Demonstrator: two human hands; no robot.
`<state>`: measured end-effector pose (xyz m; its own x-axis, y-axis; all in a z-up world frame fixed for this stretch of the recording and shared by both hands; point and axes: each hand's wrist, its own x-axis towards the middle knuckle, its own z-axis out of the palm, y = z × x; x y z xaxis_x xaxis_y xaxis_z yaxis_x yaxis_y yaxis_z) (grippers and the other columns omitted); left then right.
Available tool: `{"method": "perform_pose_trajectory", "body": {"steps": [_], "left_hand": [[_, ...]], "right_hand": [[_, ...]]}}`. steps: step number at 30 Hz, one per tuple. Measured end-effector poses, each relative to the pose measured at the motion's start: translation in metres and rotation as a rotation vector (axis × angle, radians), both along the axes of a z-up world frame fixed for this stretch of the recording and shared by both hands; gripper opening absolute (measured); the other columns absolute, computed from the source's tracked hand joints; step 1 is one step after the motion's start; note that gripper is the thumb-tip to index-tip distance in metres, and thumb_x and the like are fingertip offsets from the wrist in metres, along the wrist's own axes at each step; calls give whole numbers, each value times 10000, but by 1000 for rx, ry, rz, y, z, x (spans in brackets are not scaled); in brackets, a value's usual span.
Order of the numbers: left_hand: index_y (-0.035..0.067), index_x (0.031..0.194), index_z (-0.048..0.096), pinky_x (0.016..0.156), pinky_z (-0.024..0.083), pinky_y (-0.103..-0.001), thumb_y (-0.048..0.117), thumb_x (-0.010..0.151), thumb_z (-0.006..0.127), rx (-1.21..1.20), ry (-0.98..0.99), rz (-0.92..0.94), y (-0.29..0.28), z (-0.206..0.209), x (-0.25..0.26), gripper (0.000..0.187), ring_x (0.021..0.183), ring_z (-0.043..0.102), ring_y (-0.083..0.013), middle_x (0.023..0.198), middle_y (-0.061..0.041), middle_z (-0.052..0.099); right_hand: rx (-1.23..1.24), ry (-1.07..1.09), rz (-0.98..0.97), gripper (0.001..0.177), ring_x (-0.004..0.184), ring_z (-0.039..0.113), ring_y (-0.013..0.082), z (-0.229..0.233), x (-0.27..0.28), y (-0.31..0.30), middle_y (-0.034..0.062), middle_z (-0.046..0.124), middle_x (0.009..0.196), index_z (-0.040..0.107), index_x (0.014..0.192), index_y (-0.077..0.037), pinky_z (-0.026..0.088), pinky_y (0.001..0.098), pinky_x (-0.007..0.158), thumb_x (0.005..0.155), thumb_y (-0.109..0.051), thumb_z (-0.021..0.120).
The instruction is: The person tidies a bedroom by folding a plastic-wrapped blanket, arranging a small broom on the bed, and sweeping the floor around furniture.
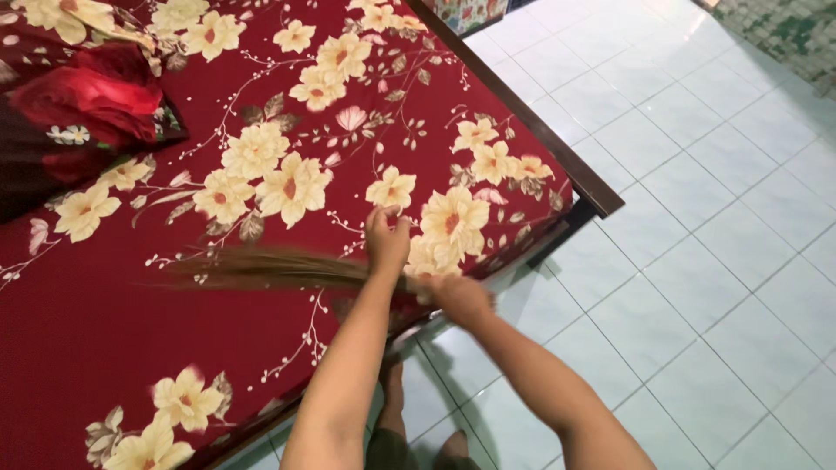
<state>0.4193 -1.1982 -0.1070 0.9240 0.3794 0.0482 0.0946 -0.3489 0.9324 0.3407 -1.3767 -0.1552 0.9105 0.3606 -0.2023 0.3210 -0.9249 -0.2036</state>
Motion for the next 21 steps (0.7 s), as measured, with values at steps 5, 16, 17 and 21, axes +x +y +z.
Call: {"method": "perform_pose_trajectory", "body": {"steps": [5, 16, 17, 21], "left_hand": [[61, 1170, 698, 1092, 453, -403, 206, 891, 693, 26, -34, -46, 40, -45, 39, 315, 1326, 574, -306, 1401, -158, 606], [3, 1416, 485, 1110, 398, -455, 197, 969, 640, 32, -187, 205, 93, -5, 145, 511, 1411, 420, -395, 1627, -250, 252], [13, 1437, 459, 1108, 439, -428, 194, 947, 621, 14, -292, 192, 98, 0, 154, 547, 1388, 467, -376, 1661, -251, 192], [104, 1373, 557, 1048, 456, -422, 217, 900, 672, 179, 87, 207, 134, -1, 193, 500, 1366, 475, -355, 1647, -172, 284]], "right_hand": [[41, 80, -808, 410, 953, 779, 400, 79, 95, -179, 224, 762, 1102, 635, 1288, -27, 612, 512, 819, 959, -271, 625], [-15, -42, 18, 415, 947, 711, 325, 74, 175, 79, 176, 738, 1039, 741, 1095, -83, 564, 497, 770, 911, -449, 673], [-5, -15, 76, 410, 933, 713, 321, 61, 181, 105, 181, 738, 1039, 738, 1099, -78, 566, 492, 755, 916, -437, 662], [-24, 60, -24, 392, 878, 719, 304, 19, 252, 90, 199, 741, 1040, 726, 1118, -58, 572, 472, 697, 934, -388, 619]]}}
